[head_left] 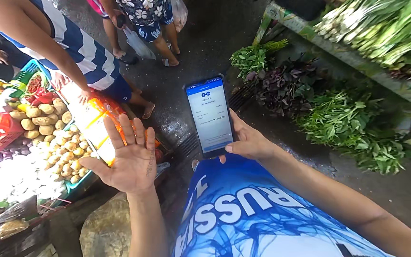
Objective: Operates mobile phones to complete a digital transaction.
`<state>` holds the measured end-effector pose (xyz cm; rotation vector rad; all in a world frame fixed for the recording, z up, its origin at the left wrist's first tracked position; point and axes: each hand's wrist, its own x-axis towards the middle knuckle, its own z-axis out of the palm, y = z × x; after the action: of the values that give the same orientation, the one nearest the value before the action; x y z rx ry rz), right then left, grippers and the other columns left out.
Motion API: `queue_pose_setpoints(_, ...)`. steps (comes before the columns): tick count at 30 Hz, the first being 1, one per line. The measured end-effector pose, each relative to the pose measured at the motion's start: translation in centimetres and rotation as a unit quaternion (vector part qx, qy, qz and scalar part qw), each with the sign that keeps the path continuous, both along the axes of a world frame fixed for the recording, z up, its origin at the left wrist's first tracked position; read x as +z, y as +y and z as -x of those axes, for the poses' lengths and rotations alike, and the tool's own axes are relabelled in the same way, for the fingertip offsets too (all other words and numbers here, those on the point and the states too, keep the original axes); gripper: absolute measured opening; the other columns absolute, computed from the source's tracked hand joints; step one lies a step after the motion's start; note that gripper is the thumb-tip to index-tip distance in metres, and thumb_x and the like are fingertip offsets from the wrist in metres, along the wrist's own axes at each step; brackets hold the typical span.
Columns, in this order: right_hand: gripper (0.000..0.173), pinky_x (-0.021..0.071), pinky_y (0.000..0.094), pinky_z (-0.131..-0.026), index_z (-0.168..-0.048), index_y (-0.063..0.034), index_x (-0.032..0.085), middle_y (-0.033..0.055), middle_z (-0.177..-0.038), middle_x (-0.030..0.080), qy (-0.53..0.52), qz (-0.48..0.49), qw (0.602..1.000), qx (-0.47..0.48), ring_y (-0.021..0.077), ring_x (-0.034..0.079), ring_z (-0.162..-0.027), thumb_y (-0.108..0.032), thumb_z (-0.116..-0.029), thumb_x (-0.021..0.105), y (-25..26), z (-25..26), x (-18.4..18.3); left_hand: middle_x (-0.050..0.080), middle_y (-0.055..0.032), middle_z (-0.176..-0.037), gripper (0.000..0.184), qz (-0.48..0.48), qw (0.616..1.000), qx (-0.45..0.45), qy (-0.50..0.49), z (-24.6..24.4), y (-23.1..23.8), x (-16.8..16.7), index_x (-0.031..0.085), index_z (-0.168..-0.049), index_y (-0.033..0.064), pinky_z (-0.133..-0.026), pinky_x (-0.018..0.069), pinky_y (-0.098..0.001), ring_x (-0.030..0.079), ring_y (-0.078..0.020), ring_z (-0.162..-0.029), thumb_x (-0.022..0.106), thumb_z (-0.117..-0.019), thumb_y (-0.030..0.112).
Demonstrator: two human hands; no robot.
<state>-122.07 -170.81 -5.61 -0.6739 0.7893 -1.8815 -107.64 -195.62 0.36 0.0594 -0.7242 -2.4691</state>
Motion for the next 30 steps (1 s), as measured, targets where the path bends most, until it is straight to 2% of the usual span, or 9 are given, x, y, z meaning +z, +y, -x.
queue_pose_setpoints(8, 0.075, 0.0639, 0.0326, -0.066, -0.149, -0.0306, 0.026, 0.0060, -0.126, 0.064, 0.002, 0.007, 1.000, -0.002, 0.0215, 0.072, -0.095, -0.008, -0.0885, 0.065, 0.4, 0.1, -0.2, 0.049, -0.0052, -0.154, 0.094, -0.004, 1.000, -0.004, 0.014, 0.2, 0.5, 0.2, 0.035, -0.159, 0.0252, -0.111, 0.0445, -0.0481, 0.052, -0.0268, -0.137, 0.004, -0.0903, 0.082)
queue_pose_setpoints(15, 0.079, 0.0644, 0.0332, -0.067, -0.151, -0.0307, 0.023, 0.0055, -0.128, 0.063, -0.001, 0.010, 1.000, 0.004, 0.0219, 0.072, -0.097, -0.008, -0.0886, 0.066, 0.6, 0.2, -0.2, 0.049, -0.0055, -0.154, 0.094, -0.010, 1.000, -0.009, 0.020, 0.3, 0.9, 0.5, 0.037, -0.158, 0.0258, -0.109, 0.0467, -0.0476, 0.053, -0.0272, -0.136, 0.006, -0.0899, 0.083)
queue_pose_setpoints(24, 0.077, 0.0638, 0.0315, -0.066, -0.150, -0.0311, 0.025, 0.0046, -0.127, 0.064, 0.004, 0.008, 1.000, 0.006, 0.0204, 0.072, -0.096, -0.009, -0.0887, 0.065, 0.8, 0.1, -0.2, 0.046, -0.0066, -0.157, 0.091, -0.011, 0.999, -0.008, 0.033, 0.0, 1.1, 0.3, 0.037, -0.158, 0.0249, -0.112, 0.0438, -0.0495, 0.049, -0.0286, -0.141, 0.007, -0.0918, 0.080)
queue_pose_setpoints(30, 0.074, 0.0635, 0.0313, -0.067, -0.149, -0.0314, 0.027, 0.0044, -0.127, 0.063, 0.005, 0.006, 1.000, 0.008, 0.0201, 0.072, -0.096, -0.007, -0.0892, 0.063, 0.9, -0.1, -0.2, 0.048, -0.0060, -0.155, 0.091, -0.019, 0.999, -0.017, 0.047, -0.4, 1.0, 0.2, 0.040, -0.157, 0.0242, -0.114, 0.0416, -0.0485, 0.049, -0.0271, -0.140, 0.010, -0.0919, 0.080)
